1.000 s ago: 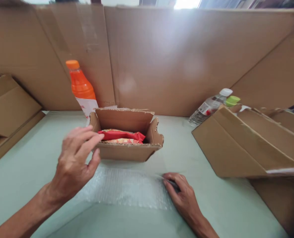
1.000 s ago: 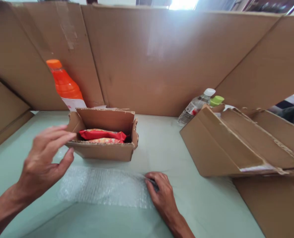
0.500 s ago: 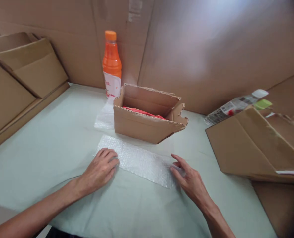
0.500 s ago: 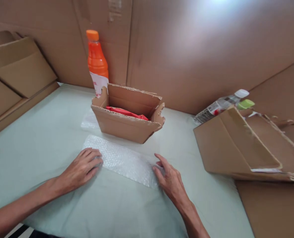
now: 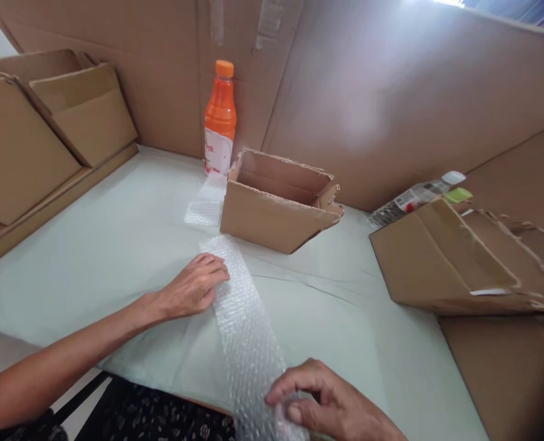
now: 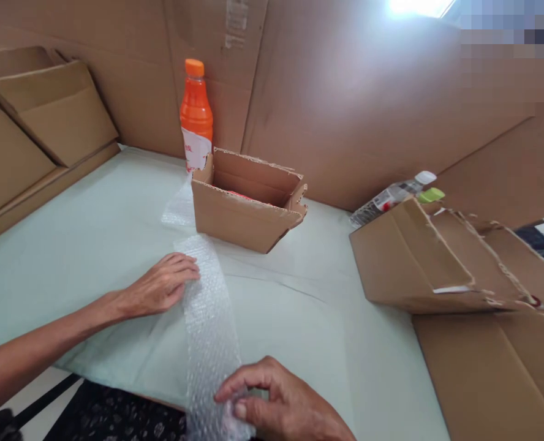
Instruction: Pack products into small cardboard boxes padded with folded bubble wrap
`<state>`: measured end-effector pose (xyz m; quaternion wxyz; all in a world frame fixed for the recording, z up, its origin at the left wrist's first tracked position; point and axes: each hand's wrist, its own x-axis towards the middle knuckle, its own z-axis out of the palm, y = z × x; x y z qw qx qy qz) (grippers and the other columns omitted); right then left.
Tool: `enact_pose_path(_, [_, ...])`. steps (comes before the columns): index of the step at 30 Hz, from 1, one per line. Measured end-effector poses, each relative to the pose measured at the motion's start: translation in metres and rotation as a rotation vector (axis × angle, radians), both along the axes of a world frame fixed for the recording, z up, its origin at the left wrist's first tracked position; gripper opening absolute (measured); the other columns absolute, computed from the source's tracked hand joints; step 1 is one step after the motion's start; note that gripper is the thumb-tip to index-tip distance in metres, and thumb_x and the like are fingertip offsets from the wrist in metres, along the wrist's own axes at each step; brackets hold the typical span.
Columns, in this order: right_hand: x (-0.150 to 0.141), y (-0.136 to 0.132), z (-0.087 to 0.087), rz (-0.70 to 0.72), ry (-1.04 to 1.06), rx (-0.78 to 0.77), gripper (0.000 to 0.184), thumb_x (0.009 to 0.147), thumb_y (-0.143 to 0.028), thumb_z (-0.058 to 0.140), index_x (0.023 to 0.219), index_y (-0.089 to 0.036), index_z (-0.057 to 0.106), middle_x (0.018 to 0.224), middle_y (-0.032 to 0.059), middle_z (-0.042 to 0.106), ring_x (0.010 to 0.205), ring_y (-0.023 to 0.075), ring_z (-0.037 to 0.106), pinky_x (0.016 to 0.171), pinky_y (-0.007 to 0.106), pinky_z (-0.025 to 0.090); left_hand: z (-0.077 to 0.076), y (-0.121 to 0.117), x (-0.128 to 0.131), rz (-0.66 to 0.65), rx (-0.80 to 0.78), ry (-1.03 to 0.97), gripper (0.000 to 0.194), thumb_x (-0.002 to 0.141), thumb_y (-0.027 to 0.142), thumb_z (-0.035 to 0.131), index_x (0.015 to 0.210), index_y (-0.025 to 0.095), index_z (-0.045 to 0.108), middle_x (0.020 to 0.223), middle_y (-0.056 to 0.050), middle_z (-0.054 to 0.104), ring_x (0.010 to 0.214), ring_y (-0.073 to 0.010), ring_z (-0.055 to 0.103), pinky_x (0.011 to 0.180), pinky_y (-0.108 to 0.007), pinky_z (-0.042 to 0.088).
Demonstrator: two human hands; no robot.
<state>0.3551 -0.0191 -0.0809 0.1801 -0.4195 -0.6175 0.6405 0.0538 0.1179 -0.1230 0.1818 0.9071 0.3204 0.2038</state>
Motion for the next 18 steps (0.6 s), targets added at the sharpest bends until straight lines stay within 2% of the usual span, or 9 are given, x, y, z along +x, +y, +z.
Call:
enact_pose_path(3, [-0.02,0.01,0.001,-0.127,0.224,-0.188,0.049,0.082,-0.061,0.07,0.111,-0.022,0.076,0.084,0.0041,0.072,0.072,0.0167,0.065,0.066,0.027,0.052,0.016,-0.034,-0.016,-0.009,-0.348,-0.21,0.055,0.075,0.007,0.047,0.126,0.023,0.06,0.126,-0.007,0.068,0.122,-0.0241,0.06,0.106,-0.045,0.048])
enact_pose_path(6, [-0.039,0.03,-0.003,-0.317,0.406,-0.212,0.054,0.084,-0.063,0.066,0.117,-0.02,0.071,0.097,0.0097,0.074,0.088,0.0236,0.069,0.075,0.034,0.054,0.025,-0.067,-0.024,-0.027,-0.653,-0.361,0.069,0.082,0.02,0.054,0.149,0.028,0.038,0.14,-0.009,0.06,0.129,-0.0254,0.057,0.106,-0.044,0.048])
enact_pose_path(8, [-0.051,0.047,-0.009,-0.365,0.443,-0.216,0.053,0.088,-0.061,0.059,0.119,-0.019,0.067,0.103,0.0136,0.074,0.097,0.0265,0.07,0.078,0.037,0.054,0.021,-0.079,-0.017,0.07,-0.678,-0.387,0.079,0.082,0.027,0.06,0.154,0.026,0.028,0.137,-0.013,0.061,0.125,-0.0267,0.059,0.103,-0.044,0.05])
enact_pose_path(9, [-0.056,0.056,-0.013,-0.379,0.44,-0.217,0.052,0.09,-0.06,0.057,0.12,-0.019,0.065,0.106,0.0151,0.074,0.099,0.027,0.07,0.078,0.038,0.054,0.016,-0.08,-0.01,0.161,-0.652,-0.39,0.077,0.083,0.029,0.061,0.153,0.024,0.029,0.128,-0.013,0.065,0.117,-0.0255,0.063,0.098,-0.042,0.052])
enact_pose_path(12, [-0.06,0.072,-0.025,-0.425,0.373,-0.196,0.058,0.092,-0.058,0.053,0.133,-0.017,0.054,0.108,0.0168,0.074,0.09,0.0255,0.072,0.071,0.037,0.055,-0.003,-0.068,0.013,0.417,-0.547,-0.4,0.059,0.088,0.028,0.052,0.145,0.017,0.039,0.091,-0.004,0.068,0.082,-0.0178,0.066,0.079,-0.033,0.054])
enact_pose_path(14, [-0.052,0.072,-0.03,-0.441,0.26,-0.09,0.066,0.093,-0.052,0.055,0.147,-0.018,0.039,0.104,0.0141,0.074,0.081,0.0228,0.071,0.069,0.036,0.055,-0.012,-0.054,0.022,0.483,-0.511,-0.362,0.056,0.087,0.025,0.047,0.143,0.014,0.041,0.079,0.001,0.063,0.069,-0.0157,0.061,0.071,-0.031,0.05])
enact_pose_path(15, [-0.046,0.07,-0.031,-0.43,0.177,0.012,0.068,0.094,-0.048,0.057,0.151,-0.019,0.034,0.102,0.0119,0.074,0.08,0.0217,0.07,0.07,0.036,0.055,-0.015,-0.048,0.023,0.499,-0.501,-0.32,0.058,0.086,0.024,0.046,0.143,0.013,0.041,0.077,0.001,0.062,0.067,-0.0157,0.06,0.068,-0.03,0.049])
enact_pose_path(16, [-0.038,0.066,-0.031,-0.399,0.08,0.145,0.066,0.094,-0.042,0.058,0.152,-0.021,0.034,0.101,0.01,0.074,0.082,0.0211,0.07,0.074,0.037,0.055,-0.017,-0.043,0.022,0.511,-0.494,-0.274,0.06,0.084,0.023,0.046,0.143,0.012,0.04,0.077,0.002,0.062,0.065,-0.016,0.059,0.066,-0.03,0.047])
enact_pose_path(18, [-0.025,0.06,-0.033,-0.287,-0.123,0.47,0.055,0.093,-0.031,0.059,0.145,-0.025,0.045,0.108,0.0092,0.072,0.097,0.0223,0.067,0.086,0.041,0.054,-0.017,-0.037,0.02,0.518,-0.493,-0.187,0.064,0.082,0.021,0.046,0.145,0.012,0.039,0.076,0.002,0.062,0.064,-0.0168,0.059,0.065,-0.031,0.046])
